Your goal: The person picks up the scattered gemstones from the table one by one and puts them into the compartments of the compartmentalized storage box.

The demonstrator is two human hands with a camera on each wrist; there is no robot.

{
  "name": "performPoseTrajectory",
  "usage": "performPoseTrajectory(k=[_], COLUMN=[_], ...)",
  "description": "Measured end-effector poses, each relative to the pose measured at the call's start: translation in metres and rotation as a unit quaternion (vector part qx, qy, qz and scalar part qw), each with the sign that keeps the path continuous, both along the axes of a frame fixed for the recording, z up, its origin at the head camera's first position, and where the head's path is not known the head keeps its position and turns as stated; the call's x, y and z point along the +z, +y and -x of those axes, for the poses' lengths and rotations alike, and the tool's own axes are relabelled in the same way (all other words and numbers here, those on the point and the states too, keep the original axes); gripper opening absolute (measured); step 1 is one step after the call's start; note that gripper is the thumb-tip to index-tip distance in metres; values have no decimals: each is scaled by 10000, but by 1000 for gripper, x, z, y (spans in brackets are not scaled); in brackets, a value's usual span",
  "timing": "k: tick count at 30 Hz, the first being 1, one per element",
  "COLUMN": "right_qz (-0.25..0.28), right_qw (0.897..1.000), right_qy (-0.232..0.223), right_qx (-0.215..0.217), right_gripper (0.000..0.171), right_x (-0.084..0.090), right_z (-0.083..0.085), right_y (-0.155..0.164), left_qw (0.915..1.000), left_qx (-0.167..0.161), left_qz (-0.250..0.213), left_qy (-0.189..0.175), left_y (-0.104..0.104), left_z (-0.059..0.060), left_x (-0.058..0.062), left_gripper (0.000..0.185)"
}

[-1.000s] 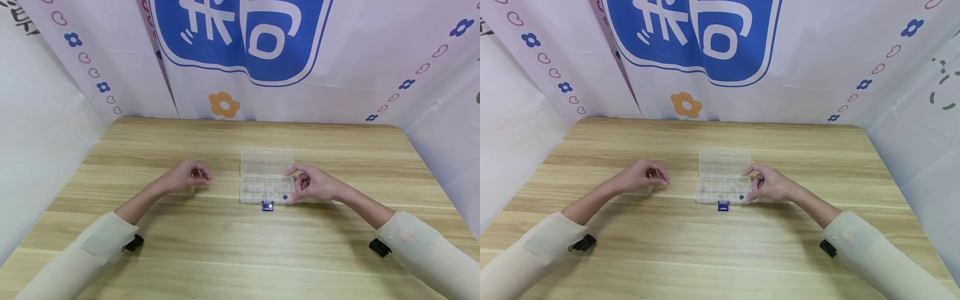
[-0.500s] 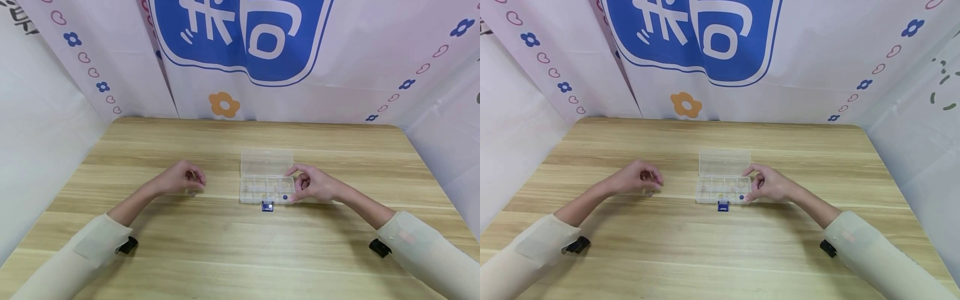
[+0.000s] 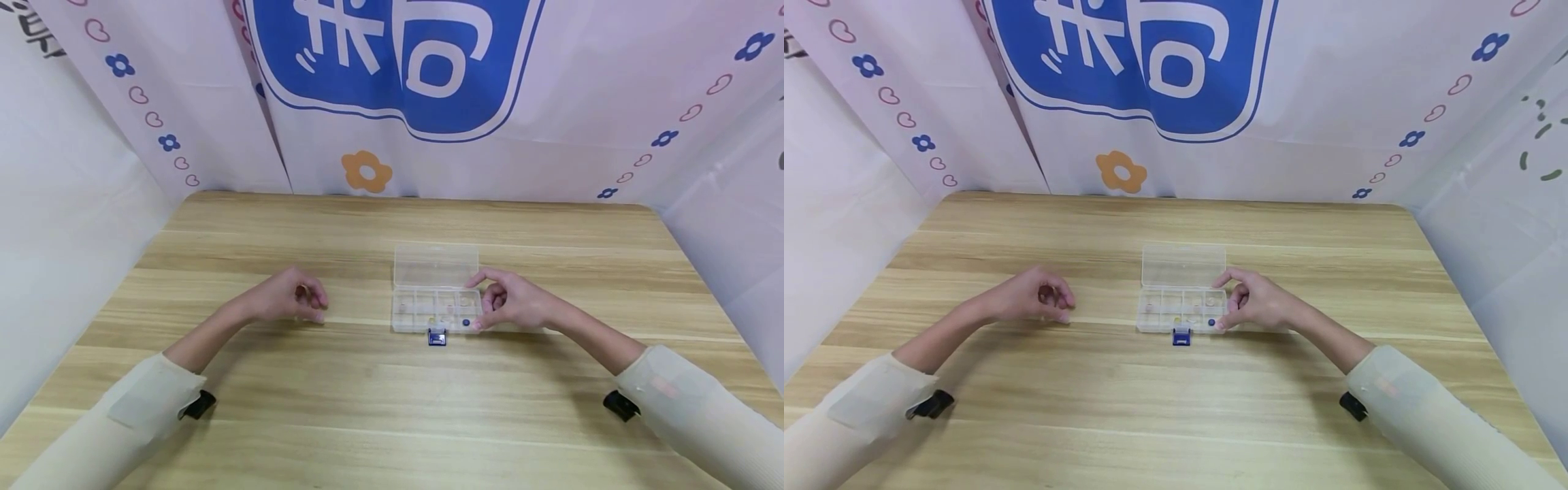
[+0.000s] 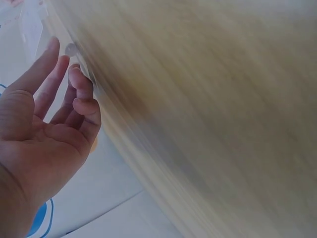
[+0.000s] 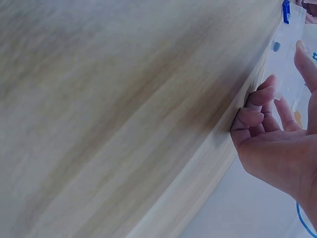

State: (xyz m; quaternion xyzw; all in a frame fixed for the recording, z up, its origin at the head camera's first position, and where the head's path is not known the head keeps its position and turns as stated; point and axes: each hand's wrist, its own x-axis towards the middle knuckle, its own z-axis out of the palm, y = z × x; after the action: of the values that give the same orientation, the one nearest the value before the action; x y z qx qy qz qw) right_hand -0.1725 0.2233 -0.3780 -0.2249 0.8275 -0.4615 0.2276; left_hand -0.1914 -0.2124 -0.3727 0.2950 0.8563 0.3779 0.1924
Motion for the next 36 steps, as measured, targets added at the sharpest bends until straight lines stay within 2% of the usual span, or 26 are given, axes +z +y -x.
performPoseTrajectory(k=[13,28,36], right_qz=[6,-9,-2], right_qw=[10000,10000,10000], right_qy=[13,33,18], right_qx=[19,22,12], right_gripper=[64,63,64], right_x=[0,0,-2], right_z=[0,0,1], right_y=[0,0,0], left_qw=[9994,9994,9997], left_qx=[103,88,35], left_qz=[282,306,171], left_qy=[-197,-169,-166], left_y=[0,0,3], left_z=[-2,-2,-2], left_x=[3,2,5], left_gripper=[15,11,9])
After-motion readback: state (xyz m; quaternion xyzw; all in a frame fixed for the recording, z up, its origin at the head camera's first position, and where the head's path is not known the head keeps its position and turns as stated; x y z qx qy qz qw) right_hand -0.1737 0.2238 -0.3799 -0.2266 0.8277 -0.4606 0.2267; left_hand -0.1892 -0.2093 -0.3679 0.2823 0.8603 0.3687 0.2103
